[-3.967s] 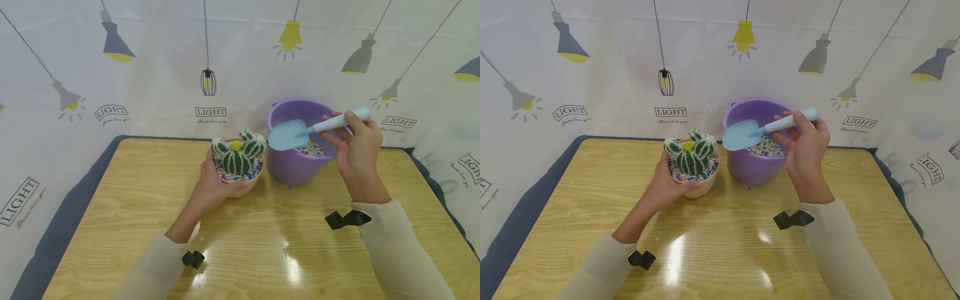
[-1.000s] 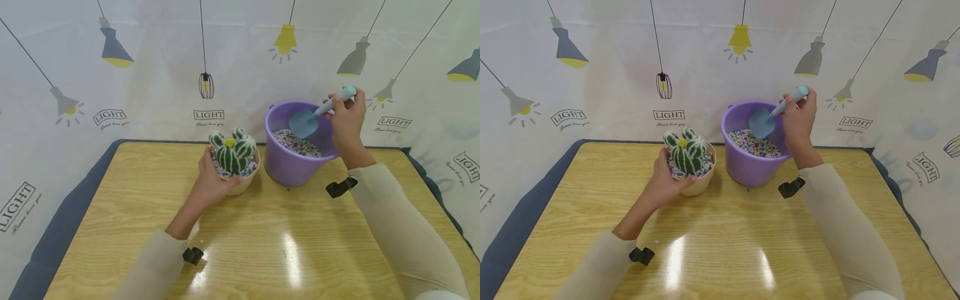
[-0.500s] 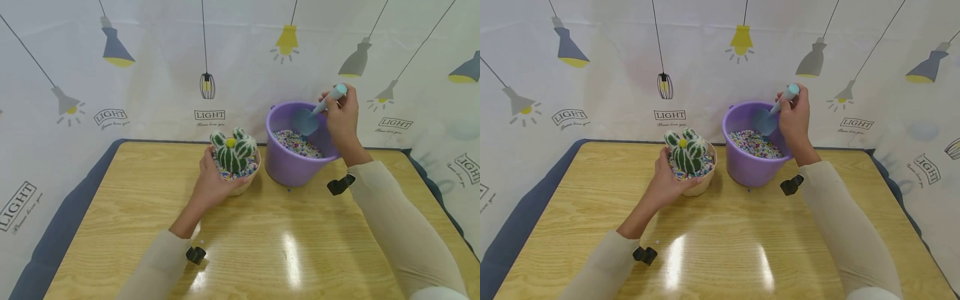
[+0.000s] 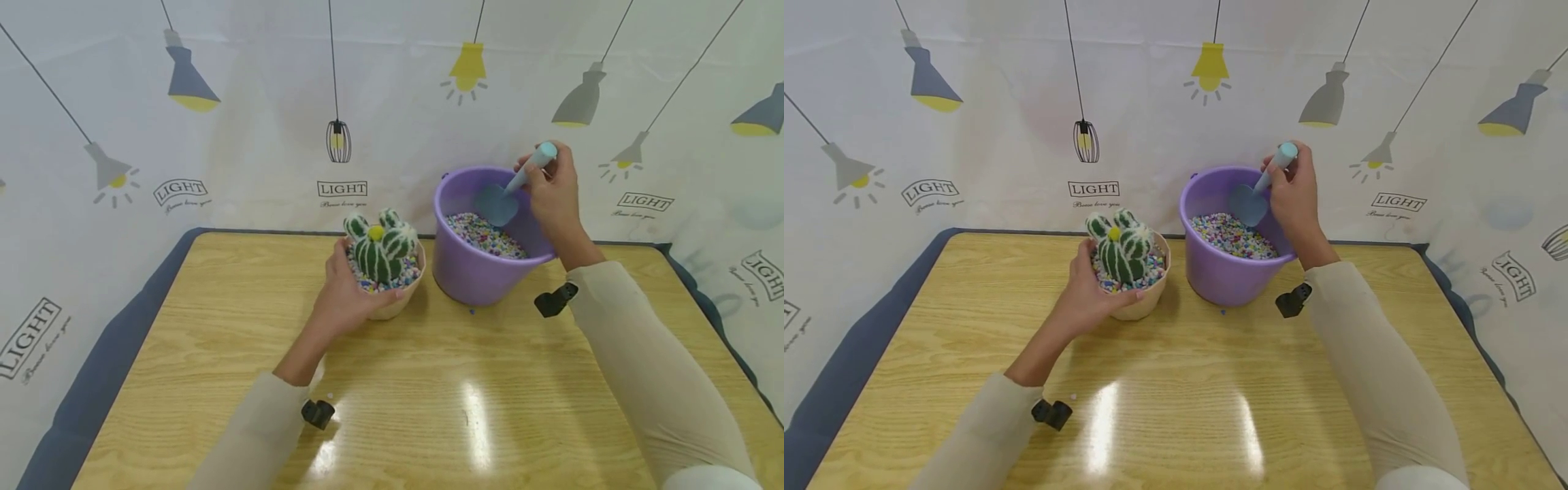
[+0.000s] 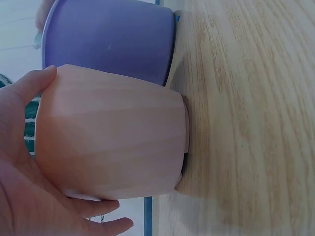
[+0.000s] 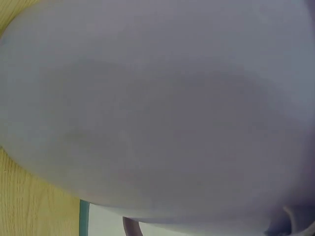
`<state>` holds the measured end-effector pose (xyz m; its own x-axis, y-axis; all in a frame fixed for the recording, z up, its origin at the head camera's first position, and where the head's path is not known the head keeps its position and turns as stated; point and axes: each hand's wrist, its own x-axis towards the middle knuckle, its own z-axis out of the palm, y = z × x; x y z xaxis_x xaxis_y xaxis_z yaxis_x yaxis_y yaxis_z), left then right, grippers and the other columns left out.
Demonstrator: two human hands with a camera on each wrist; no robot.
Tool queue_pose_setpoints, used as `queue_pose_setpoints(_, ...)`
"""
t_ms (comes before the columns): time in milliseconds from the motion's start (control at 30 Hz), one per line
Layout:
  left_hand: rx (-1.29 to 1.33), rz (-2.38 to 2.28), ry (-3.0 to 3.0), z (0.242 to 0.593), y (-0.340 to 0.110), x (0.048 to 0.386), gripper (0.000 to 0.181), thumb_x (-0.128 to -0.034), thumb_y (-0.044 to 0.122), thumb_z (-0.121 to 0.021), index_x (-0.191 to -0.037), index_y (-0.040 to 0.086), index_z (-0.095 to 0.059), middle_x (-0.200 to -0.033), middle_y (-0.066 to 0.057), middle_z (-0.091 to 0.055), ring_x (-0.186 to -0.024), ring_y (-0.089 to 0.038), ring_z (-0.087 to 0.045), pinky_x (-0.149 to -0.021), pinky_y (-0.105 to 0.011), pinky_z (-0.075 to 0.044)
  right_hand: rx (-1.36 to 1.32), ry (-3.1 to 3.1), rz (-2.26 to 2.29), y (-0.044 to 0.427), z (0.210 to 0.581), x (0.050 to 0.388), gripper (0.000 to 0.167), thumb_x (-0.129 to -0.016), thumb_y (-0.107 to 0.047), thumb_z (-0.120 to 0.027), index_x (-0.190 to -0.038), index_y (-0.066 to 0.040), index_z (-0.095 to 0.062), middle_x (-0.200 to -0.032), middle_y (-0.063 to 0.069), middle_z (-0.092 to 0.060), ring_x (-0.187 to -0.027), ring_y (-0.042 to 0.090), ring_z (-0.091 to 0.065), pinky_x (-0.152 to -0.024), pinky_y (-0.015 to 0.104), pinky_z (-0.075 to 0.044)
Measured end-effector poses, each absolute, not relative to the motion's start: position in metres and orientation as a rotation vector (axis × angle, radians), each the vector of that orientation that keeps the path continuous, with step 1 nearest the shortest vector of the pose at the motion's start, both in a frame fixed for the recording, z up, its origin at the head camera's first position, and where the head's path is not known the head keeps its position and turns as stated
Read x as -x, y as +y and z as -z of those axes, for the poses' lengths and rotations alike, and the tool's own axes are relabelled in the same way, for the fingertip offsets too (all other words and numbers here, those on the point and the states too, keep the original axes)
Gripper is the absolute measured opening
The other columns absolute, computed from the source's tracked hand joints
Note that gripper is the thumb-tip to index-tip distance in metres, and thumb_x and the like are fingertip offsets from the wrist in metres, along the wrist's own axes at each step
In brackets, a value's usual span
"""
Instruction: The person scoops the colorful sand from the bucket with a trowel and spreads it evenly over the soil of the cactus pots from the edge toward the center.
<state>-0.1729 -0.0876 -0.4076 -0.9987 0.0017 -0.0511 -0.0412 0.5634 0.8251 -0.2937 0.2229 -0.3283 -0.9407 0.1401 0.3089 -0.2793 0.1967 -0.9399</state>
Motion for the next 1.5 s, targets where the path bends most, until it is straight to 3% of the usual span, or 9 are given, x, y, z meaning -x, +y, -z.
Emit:
queue_pose_setpoints(267, 0.016, -1.432, 2.722, 0.405, -0.091, 0.174, 0.122, -0.0634, 0.052, -0.086, -0.152, 0.019, -0.008, -0.152, -0.018, -0.023, -0.128, -0.040, -0.042, -0.104, -0.057, -0.040, -0.109, -2.301, -1.705, 0.222, 0.330, 0.296, 0.023, -0.102, -0.008, -0.042, -0.125, -0.012, -0.041, -0.106, -0.001, -0.059, -0.109, 0.019, -0.058, -0.090, 0.031, -0.051)
queue_pose_setpoints(567, 0.030, -1.441, 2.713, 0.404, -0.090, 0.175, 0.121, -0.0627, 0.052, -0.086, -0.151, 0.021, -0.009, -0.152, -0.017, -0.023, -0.129, -0.039, -0.042, -0.104, -0.056, -0.039, -0.171, -2.498, -1.548, 0.222, 0.330, 0.294, 0.031, -0.105, -0.019, -0.037, -0.132, -0.005, -0.030, -0.108, 0.006, -0.058, -0.106, 0.021, -0.057, -0.083, 0.027, -0.046)
queue_pose_setpoints(800, 0.025, -1.449, 2.716, 0.404, -0.090, 0.174, 0.121, -0.0628, 0.052, -0.086, -0.151, 0.021, -0.009, -0.152, -0.016, -0.024, -0.128, -0.039, -0.043, -0.104, -0.056, -0.040, -0.203, -2.590, -1.444, 0.221, 0.330, 0.292, 0.030, -0.105, -0.021, -0.038, -0.131, -0.006, -0.032, -0.110, 0.010, -0.059, -0.102, 0.020, -0.058, -0.079, 0.025, -0.046)
queue_pose_setpoints(1133, 0.003, -1.485, 2.709, 0.407, -0.090, 0.175, 0.121, -0.0625, 0.052, -0.086, -0.151, 0.021, -0.010, -0.150, -0.015, -0.025, -0.127, -0.036, -0.043, -0.104, -0.055, -0.040, -0.217, -2.704, -1.321, 0.220, 0.330, 0.287, 0.038, -0.104, -0.033, -0.042, -0.131, -0.006, -0.037, -0.112, 0.015, -0.062, -0.099, 0.021, -0.058, -0.078, 0.031, -0.045)
queue_pose_setpoints(1267, 0.002, -1.491, 2.709, 0.406, -0.090, 0.174, 0.121, -0.0626, 0.051, -0.086, -0.151, 0.020, -0.010, -0.150, -0.015, -0.025, -0.127, -0.036, -0.043, -0.104, -0.055, -0.040, -0.157, -2.723, -1.280, 0.221, 0.328, 0.285, 0.043, -0.103, -0.038, -0.043, -0.130, -0.005, -0.041, -0.110, 0.015, -0.064, -0.093, 0.018, -0.060, -0.071, 0.026, -0.048)
queue_pose_setpoints(1500, -0.002, -1.495, 2.694, 0.406, -0.091, 0.174, 0.121, -0.0624, 0.050, -0.087, -0.151, 0.020, -0.011, -0.151, -0.015, -0.024, -0.129, -0.037, -0.042, -0.105, -0.056, -0.039, 0.009, -2.694, -1.355, 0.223, 0.326, 0.288, 0.049, -0.102, -0.032, -0.047, -0.139, 0.000, -0.040, -0.111, 0.018, -0.066, -0.080, 0.008, -0.063, -0.060, 0.019, -0.053)
